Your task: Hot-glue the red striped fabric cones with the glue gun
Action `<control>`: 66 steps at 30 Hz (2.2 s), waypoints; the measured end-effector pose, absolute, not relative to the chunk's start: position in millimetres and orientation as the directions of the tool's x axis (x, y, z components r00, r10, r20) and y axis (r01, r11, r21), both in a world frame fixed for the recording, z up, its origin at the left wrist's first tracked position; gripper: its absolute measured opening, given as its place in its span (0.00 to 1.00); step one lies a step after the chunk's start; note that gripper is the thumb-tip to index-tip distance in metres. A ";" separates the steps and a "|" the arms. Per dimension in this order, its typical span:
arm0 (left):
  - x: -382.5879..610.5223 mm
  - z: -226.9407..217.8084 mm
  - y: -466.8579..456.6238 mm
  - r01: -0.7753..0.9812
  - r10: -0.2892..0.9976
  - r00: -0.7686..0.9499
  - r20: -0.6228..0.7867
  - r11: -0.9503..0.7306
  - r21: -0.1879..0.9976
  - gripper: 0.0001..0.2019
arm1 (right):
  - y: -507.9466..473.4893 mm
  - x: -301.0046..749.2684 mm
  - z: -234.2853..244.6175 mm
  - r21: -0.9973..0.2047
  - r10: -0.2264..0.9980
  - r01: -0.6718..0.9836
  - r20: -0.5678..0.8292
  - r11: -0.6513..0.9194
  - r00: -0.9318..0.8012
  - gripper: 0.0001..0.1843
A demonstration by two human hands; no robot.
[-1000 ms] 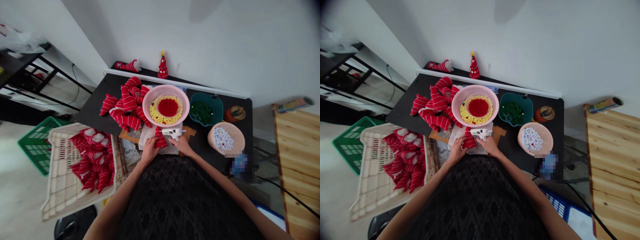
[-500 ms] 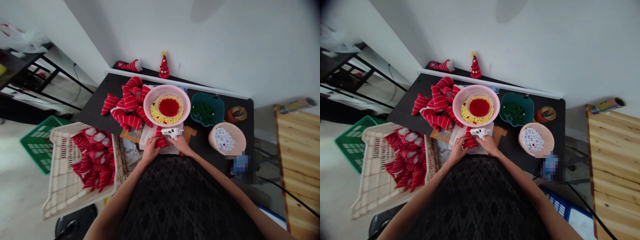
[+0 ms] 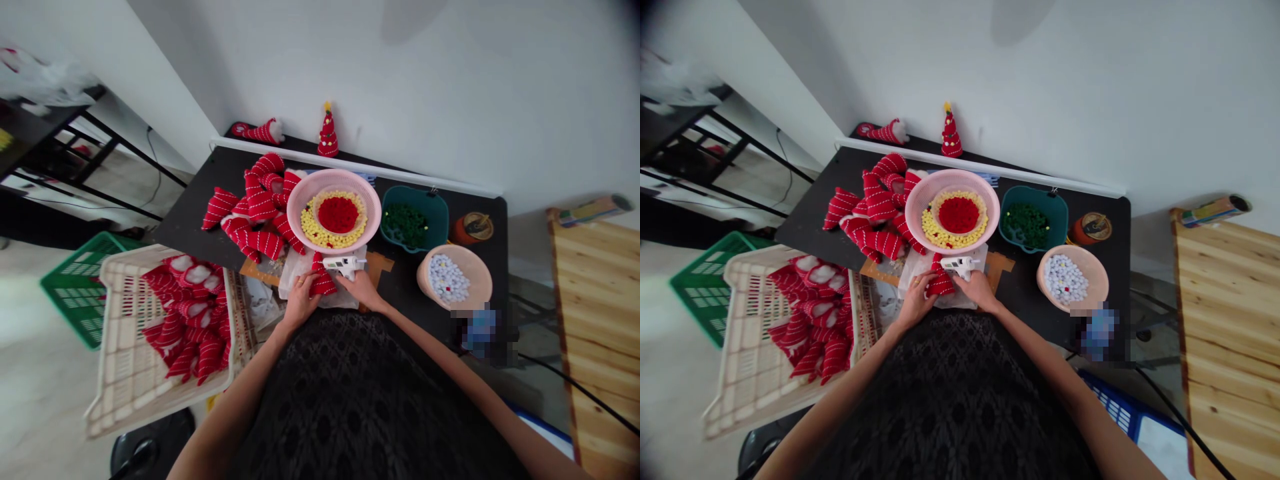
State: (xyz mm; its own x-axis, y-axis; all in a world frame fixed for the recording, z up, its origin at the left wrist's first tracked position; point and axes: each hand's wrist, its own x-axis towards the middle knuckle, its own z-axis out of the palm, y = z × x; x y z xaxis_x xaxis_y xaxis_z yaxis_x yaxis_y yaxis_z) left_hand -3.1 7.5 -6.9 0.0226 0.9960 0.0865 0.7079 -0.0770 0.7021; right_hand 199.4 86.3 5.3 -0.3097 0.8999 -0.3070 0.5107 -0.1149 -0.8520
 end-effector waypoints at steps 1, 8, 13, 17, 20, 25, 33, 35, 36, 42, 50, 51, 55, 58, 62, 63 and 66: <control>-3.2 -7.2 7.4 0.708 0.996 0.023 0.088 -0.078 0.701 0.24 | 86.1 199.3 4.4 -0.853 0.900 0.510 -0.304 -0.112 -0.312 0.13; -3.2 -8.4 7.8 0.706 0.995 0.026 0.097 -0.087 0.703 0.24 | 84.2 200.1 2.5 -0.848 0.898 0.521 -0.301 -0.098 -0.322 0.12; -2.7 -7.8 8.7 0.701 0.995 0.021 0.093 -0.081 0.708 0.24 | 83.9 200.9 3.0 -0.839 0.897 0.535 -0.305 -0.095 -0.319 0.12; -2.6 -6.7 8.3 0.693 0.996 0.013 0.087 -0.072 0.717 0.23 | 83.4 201.6 2.8 -0.834 0.901 0.542 -0.309 -0.104 -0.303 0.13; -2.5 -6.0 8.0 0.683 0.997 0.009 0.081 -0.065 0.727 0.23 | 82.7 202.4 3.5 -0.838 0.908 0.535 -0.302 -0.109 -0.289 0.12; -3.1 -5.8 7.7 0.653 0.997 -0.005 0.072 -0.051 0.755 0.23 | 81.3 203.9 8.4 -0.876 0.920 0.467 -0.275 -0.120 -0.279 0.12; -6.1 0.0 -0.5 0.594 0.999 0.031 0.026 -0.039 0.804 0.24 | 77.8 210.9 8.0 -0.924 0.910 0.349 -0.274 -0.159 -0.312 0.14; -7.1 0.4 -2.1 0.590 0.999 0.037 0.004 -0.025 0.807 0.30 | 77.4 214.2 5.0 -0.925 0.910 0.341 -0.277 -0.166 -0.309 0.14; -8.1 0.2 -2.1 0.589 0.999 0.040 -0.006 -0.019 0.808 0.35 | 77.4 215.8 3.7 -0.925 0.910 0.340 -0.278 -0.168 -0.306 0.15; -19.3 -7.4 11.3 0.606 0.998 0.052 -0.037 -0.002 0.796 0.40 | 78.2 220.3 2.6 -0.918 0.915 0.364 -0.276 -0.159 -0.296 0.12; -16.2 -27.9 26.7 0.676 0.999 0.010 -0.046 0.027 0.736 0.25 | 85.0 213.7 2.5 -0.893 0.914 0.431 -0.277 -0.130 -0.297 0.11; -15.7 -29.3 26.1 0.680 0.999 0.011 -0.042 0.024 0.733 0.24 | 86.2 213.1 1.5 -0.891 0.915 0.435 -0.275 -0.127 -0.296 0.11; -17.0 -31.4 25.2 0.684 1.000 -0.004 -0.022 0.019 0.730 0.21 | 89.1 210.8 -1.7 -0.882 0.913 0.452 -0.285 -0.130 -0.293 0.12; -18.8 -31.9 28.5 0.682 0.999 -0.029 -0.015 0.031 0.731 0.17 | 89.4 207.1 -1.7 -0.878 0.906 0.460 -0.293 -0.130 -0.304 0.12; -18.5 -31.8 33.7 0.675 0.998 -0.068 -0.020 0.061 0.735 0.14 | 89.8 200.1 -1.7 -0.875 0.898 0.470 -0.294 -0.116 -0.326 0.12; -18.1 -31.3 34.3 0.672 0.997 -0.072 -0.023 0.065 0.738 0.14 | 90.1 198.7 -2.1 -0.875 0.897 0.472 -0.292 -0.110 -0.331 0.11; -17.0 -29.0 34.6 0.661 0.997 -0.071 -0.032 0.071 0.747 0.14 | 91.1 196.3 -3.8 -0.872 0.898 0.481 -0.283 -0.095 -0.336 0.11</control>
